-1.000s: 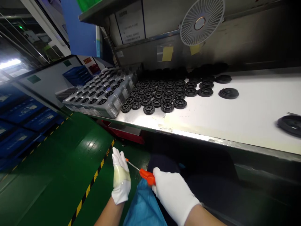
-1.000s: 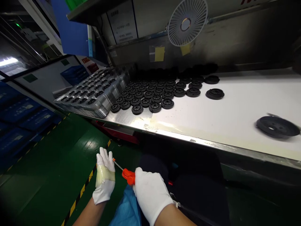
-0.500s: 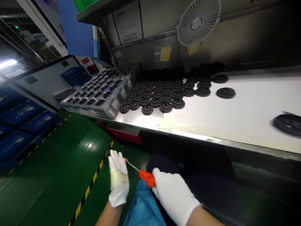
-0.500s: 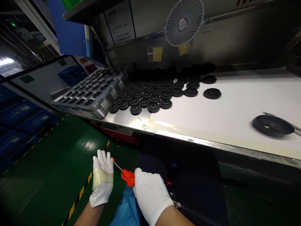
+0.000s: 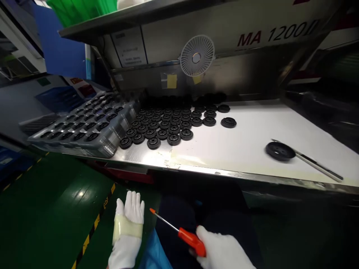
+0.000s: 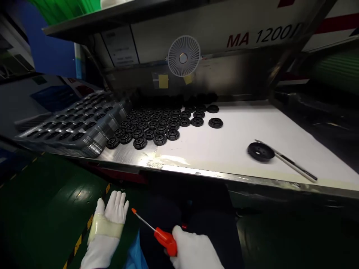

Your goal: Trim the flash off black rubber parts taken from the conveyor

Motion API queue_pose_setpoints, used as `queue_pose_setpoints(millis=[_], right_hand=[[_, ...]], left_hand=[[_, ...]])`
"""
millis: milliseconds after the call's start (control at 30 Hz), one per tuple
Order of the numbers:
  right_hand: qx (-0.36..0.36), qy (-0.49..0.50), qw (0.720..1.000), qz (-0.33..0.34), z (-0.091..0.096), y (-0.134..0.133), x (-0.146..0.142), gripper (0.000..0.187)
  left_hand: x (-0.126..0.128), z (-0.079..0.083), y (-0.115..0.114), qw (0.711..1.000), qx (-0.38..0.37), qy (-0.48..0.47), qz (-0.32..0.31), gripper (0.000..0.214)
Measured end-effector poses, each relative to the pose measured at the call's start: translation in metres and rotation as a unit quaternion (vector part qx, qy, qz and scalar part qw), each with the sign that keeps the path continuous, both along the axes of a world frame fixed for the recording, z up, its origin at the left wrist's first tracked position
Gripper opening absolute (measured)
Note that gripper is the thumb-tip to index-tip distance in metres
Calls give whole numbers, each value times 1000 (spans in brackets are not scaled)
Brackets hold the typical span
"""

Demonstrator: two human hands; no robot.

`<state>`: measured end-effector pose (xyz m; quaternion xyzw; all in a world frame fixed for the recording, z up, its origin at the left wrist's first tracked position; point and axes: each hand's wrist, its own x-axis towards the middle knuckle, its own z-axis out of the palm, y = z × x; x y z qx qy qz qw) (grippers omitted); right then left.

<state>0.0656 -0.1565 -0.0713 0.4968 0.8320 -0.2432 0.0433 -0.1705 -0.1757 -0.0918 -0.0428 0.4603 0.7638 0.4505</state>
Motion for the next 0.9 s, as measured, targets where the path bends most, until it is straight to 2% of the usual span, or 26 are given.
queue_pose_setpoints(millis=[200,433,567,700,800,900], right_hand=[[11,34,999,-9,-1,9,-33,3],[2,63,998,-16,-10,11,-34,11],[-3,63,998,-21,-13,15,-24,9],[-20,76,996,-32,-13,18,-11,11],[-28,99,994,-40,-11,16,2,5],[-27,130,990,-51,-11,15,31,6]], left_hand=[[13,18,-1,999,18,5,-27,53],[1,11,-1,999,1,-52,-15,61],[-2,11,-3,995,20,-97,-16,61],[-3,12,-3,991,59,-106,-59,59],[-2,11,1,991,28,-90,-97,61],[7,7,1,985,-5,-34,-171,55]])
